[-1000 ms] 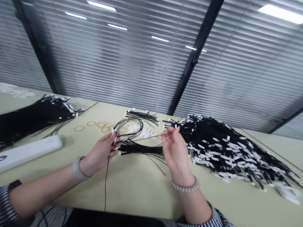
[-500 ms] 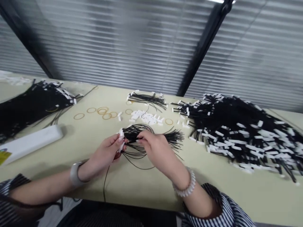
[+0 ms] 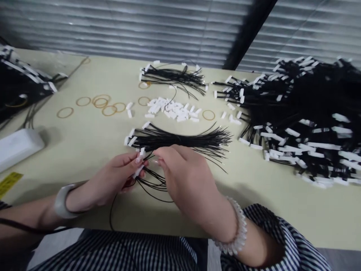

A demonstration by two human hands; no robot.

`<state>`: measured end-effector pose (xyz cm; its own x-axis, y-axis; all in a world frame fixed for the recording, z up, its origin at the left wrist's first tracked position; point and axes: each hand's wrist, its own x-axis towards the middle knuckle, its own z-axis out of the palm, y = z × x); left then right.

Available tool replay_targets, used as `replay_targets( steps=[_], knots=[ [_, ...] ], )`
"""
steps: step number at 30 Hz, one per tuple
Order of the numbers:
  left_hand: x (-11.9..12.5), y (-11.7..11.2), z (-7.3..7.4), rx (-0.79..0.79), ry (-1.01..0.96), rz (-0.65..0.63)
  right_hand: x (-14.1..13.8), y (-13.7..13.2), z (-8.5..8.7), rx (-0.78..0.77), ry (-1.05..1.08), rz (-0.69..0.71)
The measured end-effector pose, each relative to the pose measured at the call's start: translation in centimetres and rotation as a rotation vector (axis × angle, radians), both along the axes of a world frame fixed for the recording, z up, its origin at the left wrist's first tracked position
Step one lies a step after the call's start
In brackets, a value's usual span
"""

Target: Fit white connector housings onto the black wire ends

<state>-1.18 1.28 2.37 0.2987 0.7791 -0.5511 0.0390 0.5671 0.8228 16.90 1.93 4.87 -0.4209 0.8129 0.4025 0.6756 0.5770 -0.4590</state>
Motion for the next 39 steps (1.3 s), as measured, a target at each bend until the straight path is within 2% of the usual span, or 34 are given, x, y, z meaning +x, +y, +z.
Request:
replay_targets(
  steps=[4, 9, 18, 24, 30, 39],
  knots=[
    [0.0, -0.1, 0.1, 0.017, -0.006, -0.057, -0.4, -0.1, -0.9, -0.045, -0.056, -0.038],
    [0.1, 0.0, 0.3, 0.051, 0.0, -0.113, -0.5, 0.2, -1.2, -0.044, -0.078, -0.028],
    [0.1, -0.2, 0.3, 0.108, 0.041, -0.129, -0.7, 0.0, -1.5, -0.05, -0.095, -0.019],
    [-0.1, -0.1, 0.2, 0.138, 0.049, -0.129, -0.6, 0.0, -1.5, -0.001, -0.092, -0.001],
    [0.0, 0.0, 0.1, 0.183, 0.05, -0.144, -0.7, 0.0, -1.2, -0.07, -0.084, 0.022],
    [0.0, -0.2, 0.1, 0.218, 0.15, -0.157, -1.0, -0.1, -1.3, -0.094, -0.097, -0.025]
  ],
)
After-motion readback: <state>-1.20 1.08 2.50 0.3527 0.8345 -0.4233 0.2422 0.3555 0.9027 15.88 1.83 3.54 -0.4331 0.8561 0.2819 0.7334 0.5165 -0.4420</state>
